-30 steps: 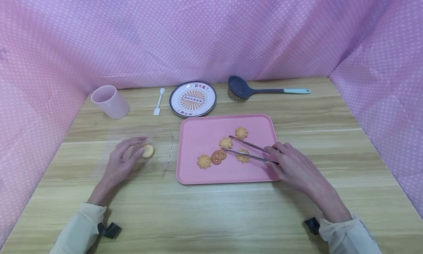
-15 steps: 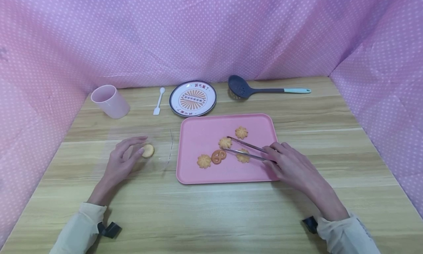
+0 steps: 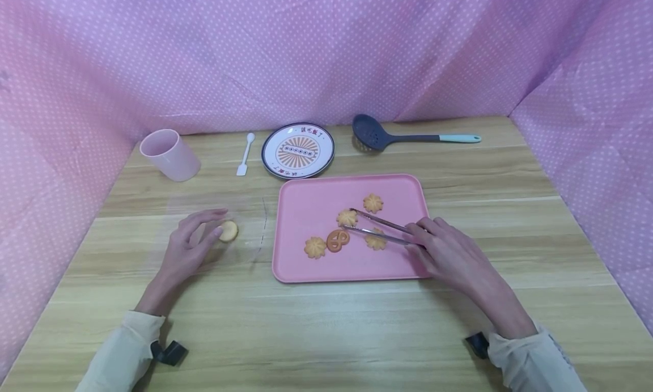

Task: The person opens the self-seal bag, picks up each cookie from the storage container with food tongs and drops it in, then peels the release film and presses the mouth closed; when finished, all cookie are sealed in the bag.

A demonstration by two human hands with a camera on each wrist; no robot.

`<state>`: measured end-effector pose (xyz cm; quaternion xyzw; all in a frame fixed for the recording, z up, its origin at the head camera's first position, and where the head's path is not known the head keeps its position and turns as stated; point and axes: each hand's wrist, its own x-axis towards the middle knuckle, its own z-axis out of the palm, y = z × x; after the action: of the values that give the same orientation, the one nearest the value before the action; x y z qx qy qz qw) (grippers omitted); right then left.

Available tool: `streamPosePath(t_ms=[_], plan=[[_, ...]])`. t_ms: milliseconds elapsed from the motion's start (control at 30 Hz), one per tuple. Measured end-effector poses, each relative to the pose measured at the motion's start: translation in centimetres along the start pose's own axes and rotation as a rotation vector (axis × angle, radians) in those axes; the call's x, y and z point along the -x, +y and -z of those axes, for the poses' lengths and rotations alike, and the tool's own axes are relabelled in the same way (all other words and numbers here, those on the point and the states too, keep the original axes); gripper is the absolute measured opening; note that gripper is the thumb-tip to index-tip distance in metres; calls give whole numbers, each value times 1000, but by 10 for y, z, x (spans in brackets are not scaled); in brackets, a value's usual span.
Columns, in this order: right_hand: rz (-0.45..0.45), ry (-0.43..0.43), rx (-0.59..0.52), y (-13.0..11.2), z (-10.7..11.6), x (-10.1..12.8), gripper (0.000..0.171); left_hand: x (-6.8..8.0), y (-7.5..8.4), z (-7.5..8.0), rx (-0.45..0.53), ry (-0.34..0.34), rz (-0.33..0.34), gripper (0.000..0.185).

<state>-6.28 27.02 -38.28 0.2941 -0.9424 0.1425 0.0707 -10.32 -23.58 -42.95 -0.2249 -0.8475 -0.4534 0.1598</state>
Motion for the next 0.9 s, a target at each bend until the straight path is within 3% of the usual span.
streamPosePath(t_ms=[467, 733, 900], plan=[[-11, -8, 1, 0, 0, -1, 34, -1, -1, 0, -2, -9, 10, 27], [-36, -73, -15, 0, 2, -3, 34, 1, -1, 0, -6, -14, 32, 26], [-19, -69, -11, 0, 1, -4, 36, 1, -1, 0, -5, -12, 34, 27]])
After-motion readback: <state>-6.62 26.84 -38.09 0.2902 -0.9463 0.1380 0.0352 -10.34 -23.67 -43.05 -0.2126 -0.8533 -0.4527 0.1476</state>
